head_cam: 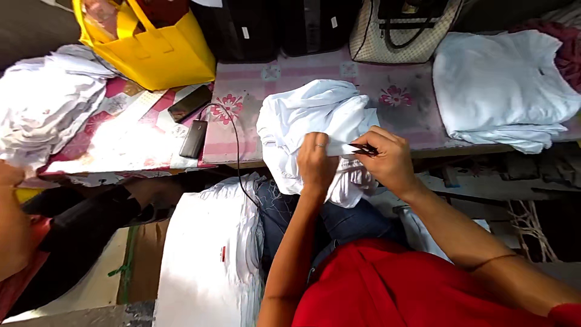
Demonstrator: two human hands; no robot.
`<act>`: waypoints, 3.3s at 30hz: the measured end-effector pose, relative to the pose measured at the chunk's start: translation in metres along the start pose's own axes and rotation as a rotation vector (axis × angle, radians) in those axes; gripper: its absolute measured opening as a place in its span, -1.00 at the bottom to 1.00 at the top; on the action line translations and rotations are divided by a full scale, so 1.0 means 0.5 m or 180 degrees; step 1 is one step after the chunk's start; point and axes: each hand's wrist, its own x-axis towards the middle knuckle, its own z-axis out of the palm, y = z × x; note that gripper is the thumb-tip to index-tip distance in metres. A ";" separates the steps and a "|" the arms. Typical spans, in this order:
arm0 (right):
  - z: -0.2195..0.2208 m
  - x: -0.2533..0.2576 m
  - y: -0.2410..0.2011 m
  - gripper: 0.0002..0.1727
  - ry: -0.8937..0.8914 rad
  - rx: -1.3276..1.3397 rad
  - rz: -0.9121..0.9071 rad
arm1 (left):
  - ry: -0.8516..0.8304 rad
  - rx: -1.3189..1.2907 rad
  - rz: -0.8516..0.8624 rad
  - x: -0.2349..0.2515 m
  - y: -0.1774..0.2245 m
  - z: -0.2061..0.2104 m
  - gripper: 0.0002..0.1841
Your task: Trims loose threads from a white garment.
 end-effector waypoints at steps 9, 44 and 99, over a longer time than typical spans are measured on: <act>-0.030 -0.036 0.069 -0.85 -0.0114 0.0620 0.0582 | 0.0410 -0.1266 -0.0262 -0.122 -0.079 -0.022 -0.84; 0.074 -0.053 0.024 -0.59 -0.2694 0.2418 0.3277 | -0.0985 -0.0511 -0.2067 -0.183 -0.058 -0.034 -0.84; 0.050 -0.078 0.066 -0.53 -0.3054 0.2697 0.3501 | -0.0734 -0.2623 -0.3097 -0.198 -0.040 -0.045 -0.92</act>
